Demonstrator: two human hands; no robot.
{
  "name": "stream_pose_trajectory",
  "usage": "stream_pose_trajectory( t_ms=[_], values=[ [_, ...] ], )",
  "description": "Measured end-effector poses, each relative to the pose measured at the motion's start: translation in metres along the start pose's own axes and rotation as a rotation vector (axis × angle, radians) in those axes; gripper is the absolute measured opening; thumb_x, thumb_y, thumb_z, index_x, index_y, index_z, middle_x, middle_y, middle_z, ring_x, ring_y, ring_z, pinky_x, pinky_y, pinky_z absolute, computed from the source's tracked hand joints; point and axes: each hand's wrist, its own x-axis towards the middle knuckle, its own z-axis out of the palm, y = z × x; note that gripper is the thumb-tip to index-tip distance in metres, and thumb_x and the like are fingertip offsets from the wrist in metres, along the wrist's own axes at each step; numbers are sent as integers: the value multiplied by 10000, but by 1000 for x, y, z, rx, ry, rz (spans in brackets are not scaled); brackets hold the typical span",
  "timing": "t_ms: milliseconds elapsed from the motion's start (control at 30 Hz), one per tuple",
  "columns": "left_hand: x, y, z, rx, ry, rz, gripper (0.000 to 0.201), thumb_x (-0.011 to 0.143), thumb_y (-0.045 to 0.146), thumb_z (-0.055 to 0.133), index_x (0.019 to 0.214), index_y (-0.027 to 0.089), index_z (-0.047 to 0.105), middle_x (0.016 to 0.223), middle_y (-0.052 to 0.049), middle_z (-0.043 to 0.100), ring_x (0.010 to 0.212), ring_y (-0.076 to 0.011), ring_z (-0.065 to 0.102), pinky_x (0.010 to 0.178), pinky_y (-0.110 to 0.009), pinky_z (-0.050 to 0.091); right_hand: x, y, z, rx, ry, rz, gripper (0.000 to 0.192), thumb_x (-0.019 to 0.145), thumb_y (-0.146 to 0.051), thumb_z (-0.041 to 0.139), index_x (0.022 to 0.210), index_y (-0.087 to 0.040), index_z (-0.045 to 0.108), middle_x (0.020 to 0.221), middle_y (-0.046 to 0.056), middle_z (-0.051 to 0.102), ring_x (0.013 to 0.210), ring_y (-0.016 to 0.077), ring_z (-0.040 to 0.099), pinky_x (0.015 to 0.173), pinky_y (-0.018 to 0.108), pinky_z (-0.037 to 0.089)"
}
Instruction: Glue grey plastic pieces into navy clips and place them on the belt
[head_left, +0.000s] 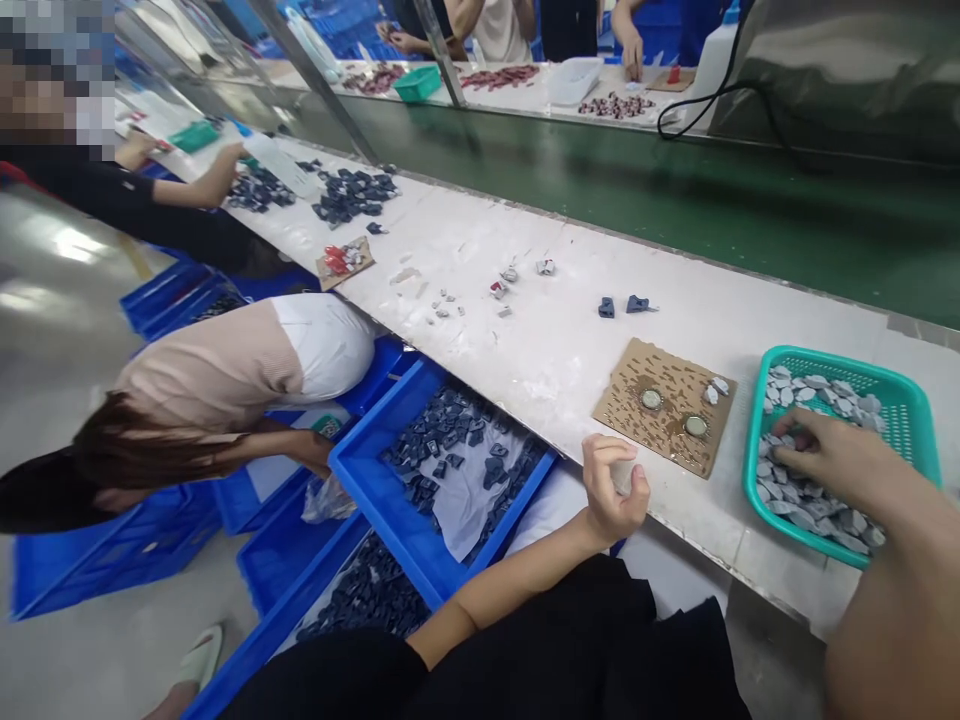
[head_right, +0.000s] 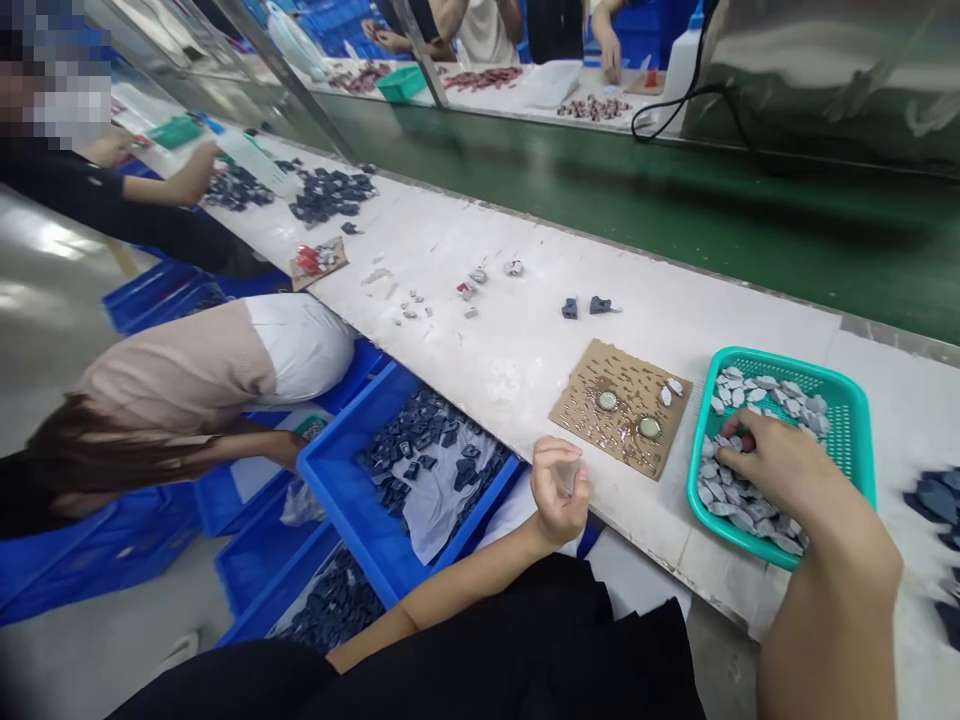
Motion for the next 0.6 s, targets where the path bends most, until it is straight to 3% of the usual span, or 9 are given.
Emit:
stream_pose_trajectory(
  t_ms=[200, 300, 433, 600],
  values=[
    [-5, 0, -3, -122, -45, -78, 134, 958, 239, 545, 1090, 218, 545, 962, -46, 603, 916, -170, 639, 783, -316, 551, 6, 3, 8, -41, 9, -5, 150, 905, -346, 500, 908, -268, 629, 895, 92, 754, 732, 287, 710, 684, 388, 496],
    [6, 3, -12, -115, -78, -121, 153, 966, 225, 543, 1119, 216, 548, 1013, -54, 617, 966, -164, 642, 804, -299, 547, 13, 6, 16, -48, 57, -19, 174, 881, -363, 524, 950, -254, 641, 945, 112, 769, 841, 317, 740, 746, 405, 531],
    [48, -6, -27, -4, -192, -128, 201, 923, 157, 576, 1115, 211, 562, 1048, -54, 627, 915, -143, 625, 749, -267, 530, 16, 8, 19, -39, 89, -11, 337, 872, -408, 554, 1099, -197, 685, 1066, 165, 772, 920, 342, 754, 798, 423, 562],
    [120, -40, -26, 245, -441, -294, 279, 882, 180, 629, 1158, 205, 601, 1194, -81, 615, 963, -164, 643, 852, -328, 578, 16, 16, 20, -67, 58, -19, 290, 909, -411, 501, 914, -240, 737, 941, 159, 770, 810, 311, 757, 712, 407, 570]
  ],
)
